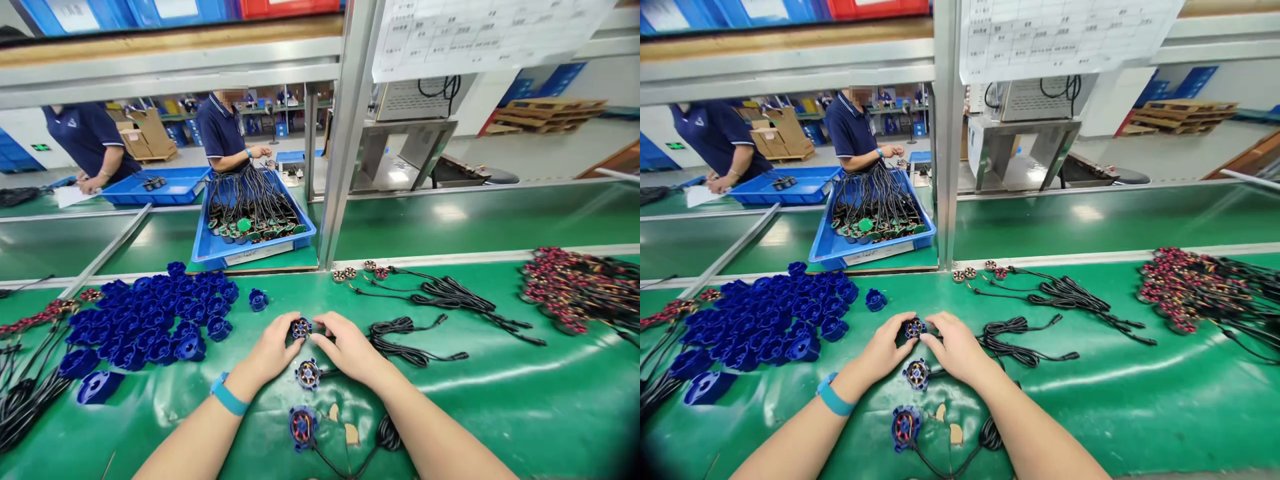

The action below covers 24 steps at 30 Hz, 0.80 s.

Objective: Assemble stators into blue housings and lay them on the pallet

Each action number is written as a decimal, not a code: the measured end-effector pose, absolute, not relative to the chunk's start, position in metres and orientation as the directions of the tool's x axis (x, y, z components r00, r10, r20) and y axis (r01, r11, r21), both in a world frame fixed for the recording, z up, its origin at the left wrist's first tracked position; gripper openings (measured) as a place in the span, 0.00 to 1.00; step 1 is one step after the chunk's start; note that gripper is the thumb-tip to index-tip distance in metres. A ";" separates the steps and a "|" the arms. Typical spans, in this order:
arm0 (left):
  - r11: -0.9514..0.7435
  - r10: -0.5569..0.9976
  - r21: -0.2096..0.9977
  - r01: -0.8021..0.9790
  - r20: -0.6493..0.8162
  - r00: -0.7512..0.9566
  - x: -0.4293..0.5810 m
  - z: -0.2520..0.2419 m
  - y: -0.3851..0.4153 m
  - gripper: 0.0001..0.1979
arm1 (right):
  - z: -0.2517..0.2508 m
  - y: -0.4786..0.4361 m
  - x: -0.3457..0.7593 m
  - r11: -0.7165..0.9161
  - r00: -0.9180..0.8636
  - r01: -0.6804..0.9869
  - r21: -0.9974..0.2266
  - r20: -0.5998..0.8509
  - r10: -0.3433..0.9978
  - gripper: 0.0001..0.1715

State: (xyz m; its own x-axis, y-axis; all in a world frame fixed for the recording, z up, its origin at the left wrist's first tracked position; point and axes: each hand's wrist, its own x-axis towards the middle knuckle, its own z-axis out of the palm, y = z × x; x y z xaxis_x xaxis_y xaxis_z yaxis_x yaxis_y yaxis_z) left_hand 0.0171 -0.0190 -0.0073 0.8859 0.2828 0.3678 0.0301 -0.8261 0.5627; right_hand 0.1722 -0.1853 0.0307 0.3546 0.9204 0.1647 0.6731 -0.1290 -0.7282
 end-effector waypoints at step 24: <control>-0.940 0.240 0.328 0.091 0.447 0.862 0.020 -0.005 -0.022 0.15 | 0.037 -0.187 0.173 -0.181 0.378 0.549 -0.816 0.049 0.925 0.09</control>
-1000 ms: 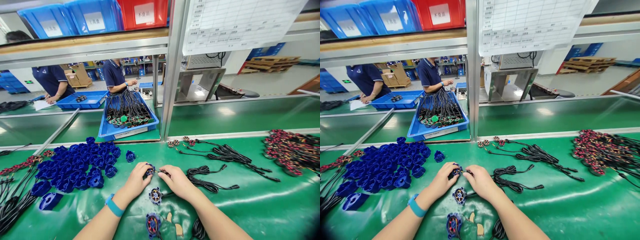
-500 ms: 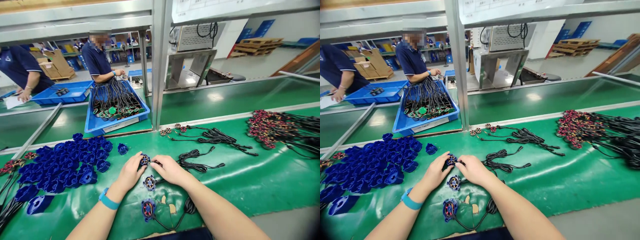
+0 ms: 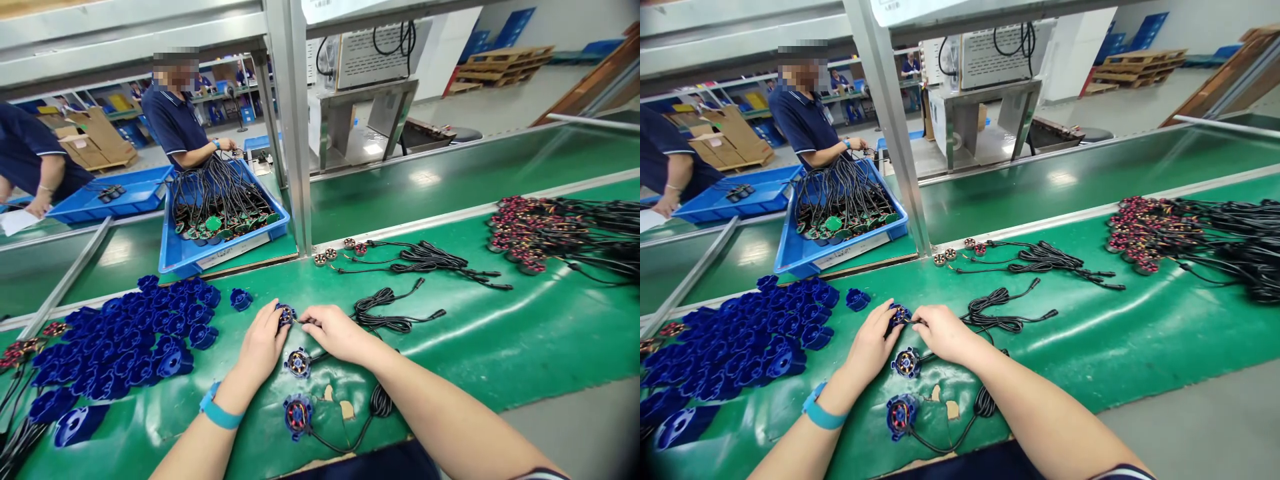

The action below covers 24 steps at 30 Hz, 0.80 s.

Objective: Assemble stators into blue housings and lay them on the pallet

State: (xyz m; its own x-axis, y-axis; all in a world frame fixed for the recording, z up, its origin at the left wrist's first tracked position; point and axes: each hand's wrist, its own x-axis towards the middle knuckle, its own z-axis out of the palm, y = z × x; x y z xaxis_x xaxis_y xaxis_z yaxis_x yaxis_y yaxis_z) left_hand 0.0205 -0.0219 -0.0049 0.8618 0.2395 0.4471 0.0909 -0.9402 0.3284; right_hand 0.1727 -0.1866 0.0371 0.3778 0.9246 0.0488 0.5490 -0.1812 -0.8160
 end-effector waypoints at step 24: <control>-0.861 0.057 0.493 -0.124 0.336 0.940 0.017 0.011 -0.025 0.14 | 0.032 -0.179 0.176 -0.195 0.553 0.469 -0.861 0.114 0.825 0.05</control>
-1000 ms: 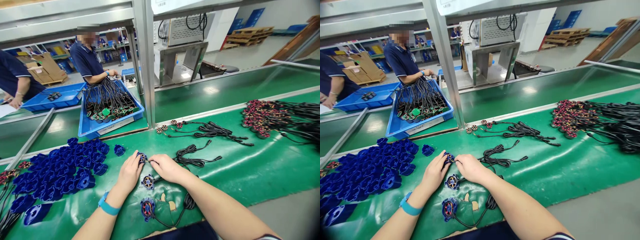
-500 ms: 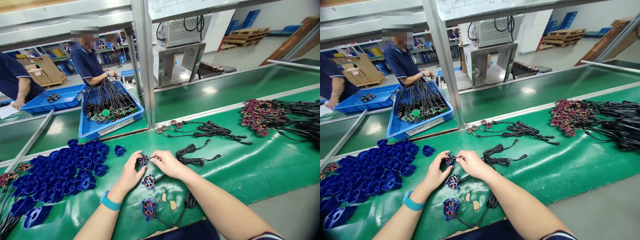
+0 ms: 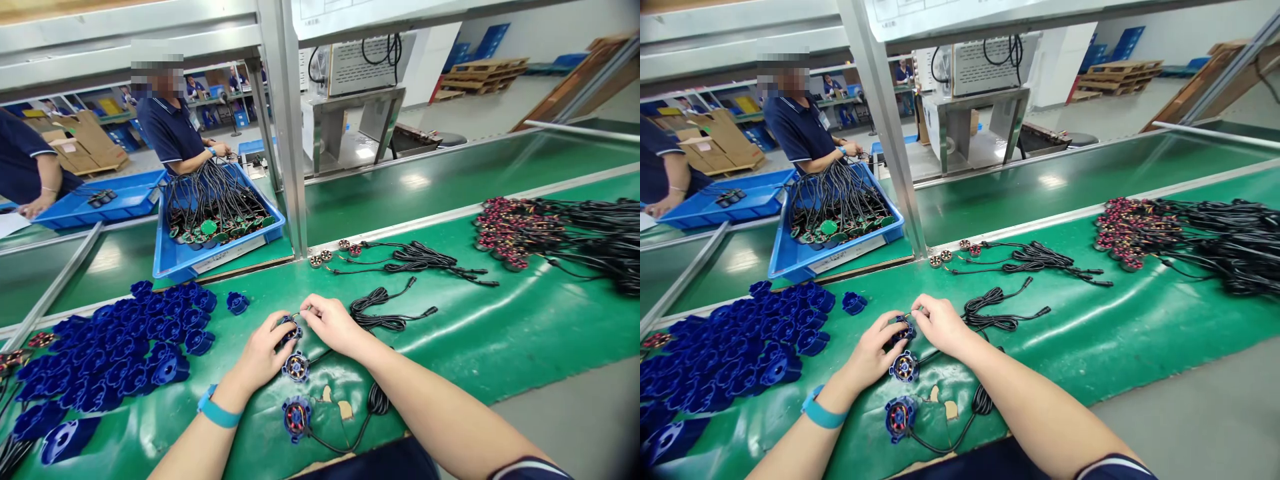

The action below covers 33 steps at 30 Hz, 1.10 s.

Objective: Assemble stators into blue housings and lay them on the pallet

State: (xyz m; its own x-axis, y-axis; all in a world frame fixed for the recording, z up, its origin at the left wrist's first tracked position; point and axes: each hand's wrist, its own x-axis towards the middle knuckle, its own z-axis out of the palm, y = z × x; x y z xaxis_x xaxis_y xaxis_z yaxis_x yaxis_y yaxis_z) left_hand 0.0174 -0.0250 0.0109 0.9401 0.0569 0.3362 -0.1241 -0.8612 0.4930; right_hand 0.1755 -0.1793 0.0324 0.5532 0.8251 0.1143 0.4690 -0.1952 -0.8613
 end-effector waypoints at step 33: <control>-0.915 0.190 0.403 0.006 0.419 0.888 0.016 -0.001 -0.038 0.13 | 0.021 -0.185 0.150 -0.114 0.362 0.628 -0.769 0.159 0.919 0.09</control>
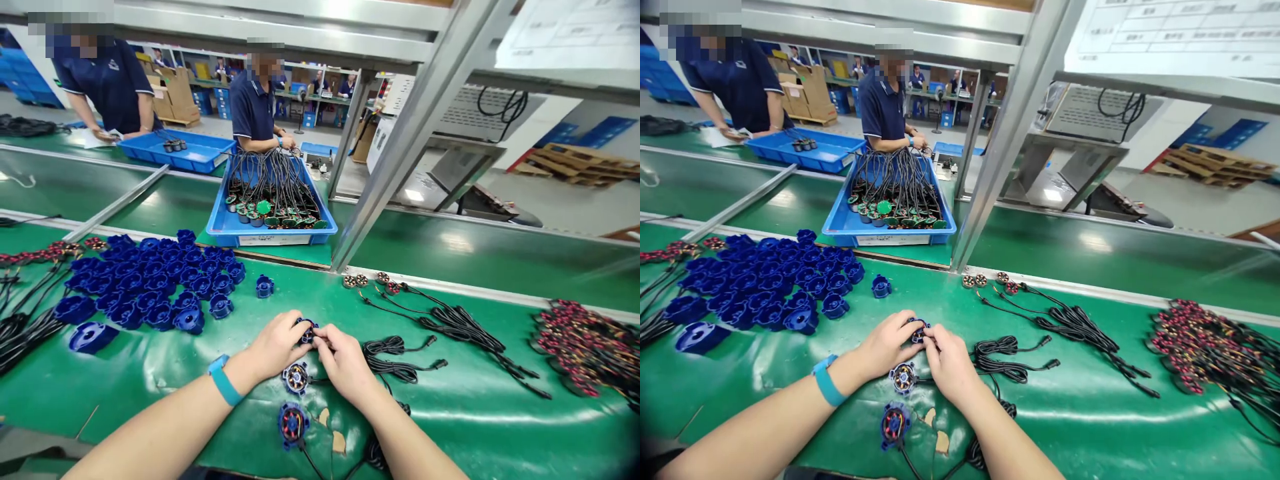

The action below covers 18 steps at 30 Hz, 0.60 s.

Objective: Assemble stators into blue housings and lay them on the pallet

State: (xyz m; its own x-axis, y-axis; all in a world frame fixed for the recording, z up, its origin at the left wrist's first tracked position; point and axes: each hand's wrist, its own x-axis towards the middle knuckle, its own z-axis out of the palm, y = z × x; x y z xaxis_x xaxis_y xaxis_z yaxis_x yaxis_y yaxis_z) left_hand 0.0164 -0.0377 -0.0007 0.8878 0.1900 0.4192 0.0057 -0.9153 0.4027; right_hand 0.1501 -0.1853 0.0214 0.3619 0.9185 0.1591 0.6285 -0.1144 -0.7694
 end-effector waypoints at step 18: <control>-0.843 0.224 0.536 -0.031 0.404 0.887 0.017 -0.008 -0.034 0.15 | 0.014 -0.192 0.152 -0.122 0.155 0.947 -0.297 0.089 0.984 0.23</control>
